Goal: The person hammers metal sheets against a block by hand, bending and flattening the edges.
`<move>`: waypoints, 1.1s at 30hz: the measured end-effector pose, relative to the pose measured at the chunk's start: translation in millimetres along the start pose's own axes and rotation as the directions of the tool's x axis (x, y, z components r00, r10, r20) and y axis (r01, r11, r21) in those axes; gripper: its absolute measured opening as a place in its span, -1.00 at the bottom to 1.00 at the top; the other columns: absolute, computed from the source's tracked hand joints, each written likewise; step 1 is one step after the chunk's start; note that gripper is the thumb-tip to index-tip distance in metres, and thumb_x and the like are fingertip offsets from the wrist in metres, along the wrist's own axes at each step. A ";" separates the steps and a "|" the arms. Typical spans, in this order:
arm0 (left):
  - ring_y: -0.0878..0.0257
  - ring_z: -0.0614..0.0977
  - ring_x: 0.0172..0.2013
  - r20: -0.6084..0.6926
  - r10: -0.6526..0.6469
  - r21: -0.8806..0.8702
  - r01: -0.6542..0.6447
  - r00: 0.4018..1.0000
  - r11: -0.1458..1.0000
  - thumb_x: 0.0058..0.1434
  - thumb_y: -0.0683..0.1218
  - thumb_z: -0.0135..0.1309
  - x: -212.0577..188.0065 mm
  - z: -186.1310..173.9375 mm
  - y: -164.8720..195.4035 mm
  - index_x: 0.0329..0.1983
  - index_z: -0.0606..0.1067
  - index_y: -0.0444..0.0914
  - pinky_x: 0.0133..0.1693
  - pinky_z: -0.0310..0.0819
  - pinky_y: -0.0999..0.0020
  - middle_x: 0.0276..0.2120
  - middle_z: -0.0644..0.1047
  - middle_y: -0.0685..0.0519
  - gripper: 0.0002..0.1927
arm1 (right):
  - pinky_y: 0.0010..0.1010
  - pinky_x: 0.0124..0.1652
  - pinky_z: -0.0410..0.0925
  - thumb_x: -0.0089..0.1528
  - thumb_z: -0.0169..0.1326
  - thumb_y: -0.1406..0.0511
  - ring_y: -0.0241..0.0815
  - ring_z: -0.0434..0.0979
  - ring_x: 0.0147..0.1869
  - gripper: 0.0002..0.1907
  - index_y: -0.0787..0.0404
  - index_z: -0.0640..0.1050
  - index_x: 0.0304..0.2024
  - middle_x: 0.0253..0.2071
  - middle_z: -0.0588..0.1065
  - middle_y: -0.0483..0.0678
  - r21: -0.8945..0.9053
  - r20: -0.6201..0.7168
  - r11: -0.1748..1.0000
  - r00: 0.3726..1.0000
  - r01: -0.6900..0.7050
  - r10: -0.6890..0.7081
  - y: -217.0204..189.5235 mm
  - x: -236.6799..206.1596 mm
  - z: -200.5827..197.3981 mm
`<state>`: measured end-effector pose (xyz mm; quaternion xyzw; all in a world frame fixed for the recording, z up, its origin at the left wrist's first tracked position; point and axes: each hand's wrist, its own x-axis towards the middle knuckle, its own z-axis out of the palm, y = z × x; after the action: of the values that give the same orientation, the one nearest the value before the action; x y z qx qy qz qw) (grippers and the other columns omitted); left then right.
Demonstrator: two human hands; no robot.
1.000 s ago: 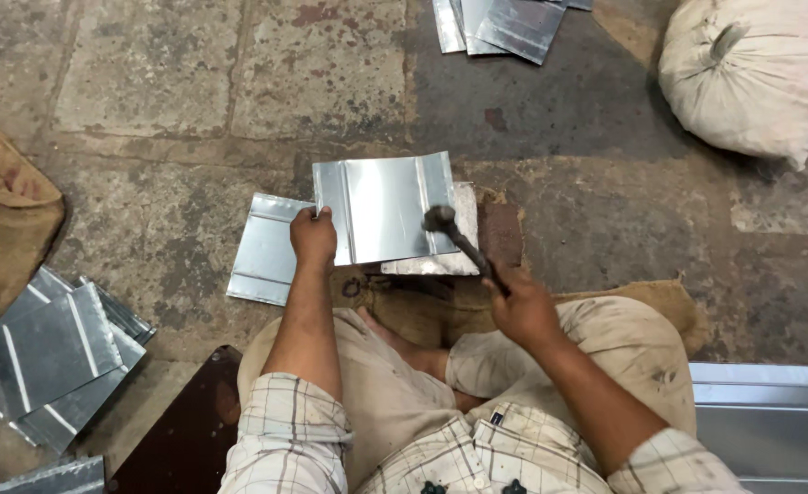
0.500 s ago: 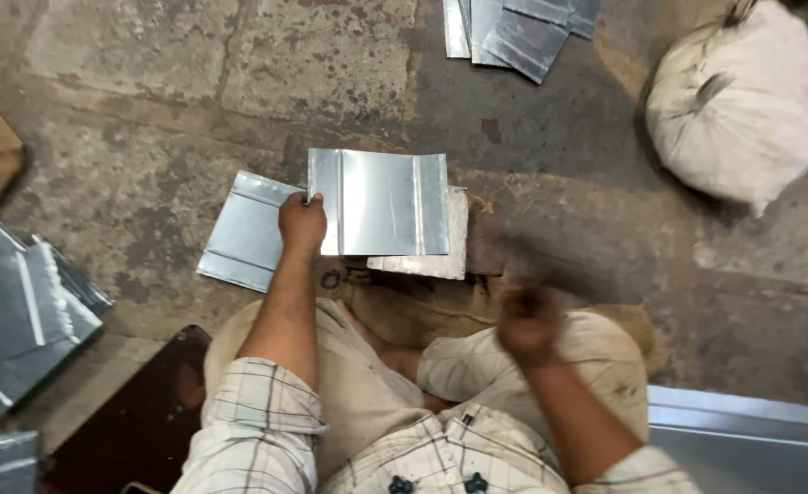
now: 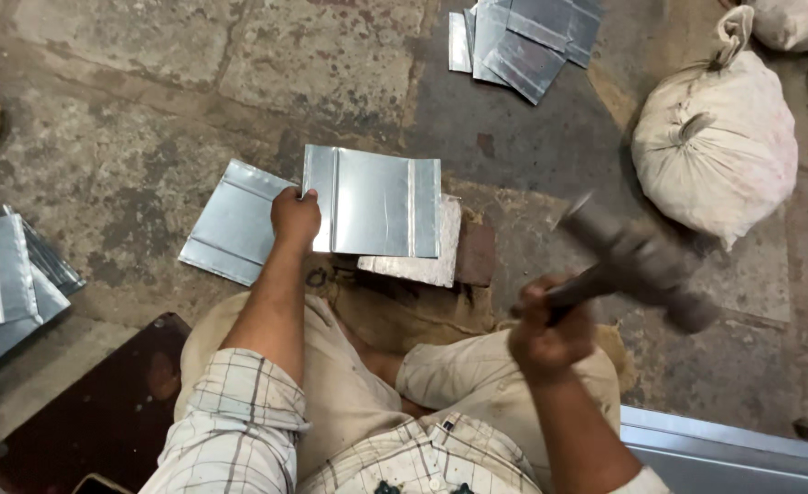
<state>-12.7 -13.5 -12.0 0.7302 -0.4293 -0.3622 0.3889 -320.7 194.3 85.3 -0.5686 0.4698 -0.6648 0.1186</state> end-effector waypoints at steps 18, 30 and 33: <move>-0.03 0.61 -0.30 0.229 -0.109 0.008 0.110 0.967 0.994 0.31 0.09 0.17 -7.0 -19.9 10.8 -0.15 0.53 -0.44 -0.22 0.47 0.06 -0.27 0.61 -0.23 -0.56 | -0.40 -0.60 0.24 0.35 0.08 0.23 -0.28 0.37 -0.61 -0.73 0.35 0.48 -0.07 -0.54 0.42 -0.11 -0.135 0.265 0.182 0.141 -0.974 0.954 58.4 -70.0 -9.8; 0.19 0.51 -0.44 0.115 0.324 -0.115 -0.311 0.939 0.943 0.40 0.02 0.04 -45.6 -53.0 35.1 -0.24 0.53 -0.35 -0.27 0.41 0.20 -0.47 0.57 -0.08 -0.68 | -0.40 -0.61 0.28 0.42 0.12 0.16 -0.16 0.42 -0.62 -0.60 0.44 0.41 -0.06 -0.50 0.47 -0.01 0.006 0.317 0.086 0.084 -0.996 0.945 68.0 -33.8 23.2; 0.07 0.59 -0.38 0.209 0.460 -0.112 -0.446 0.863 0.888 0.37 -0.04 0.08 -55.7 -66.9 39.9 -0.08 0.51 -0.33 -0.24 0.47 0.18 -0.38 0.60 -0.14 -0.75 | -0.40 -0.69 0.18 0.32 0.01 0.18 -0.19 0.33 -0.68 -0.72 0.19 0.49 -0.01 -0.53 0.45 -0.03 0.045 0.435 0.108 0.117 -0.993 0.893 66.3 -22.3 26.5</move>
<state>10.7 41.3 63.0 0.5502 -0.6197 -0.3556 0.4322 -315.4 161.6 18.2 -0.1916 0.5823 -0.3994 0.6817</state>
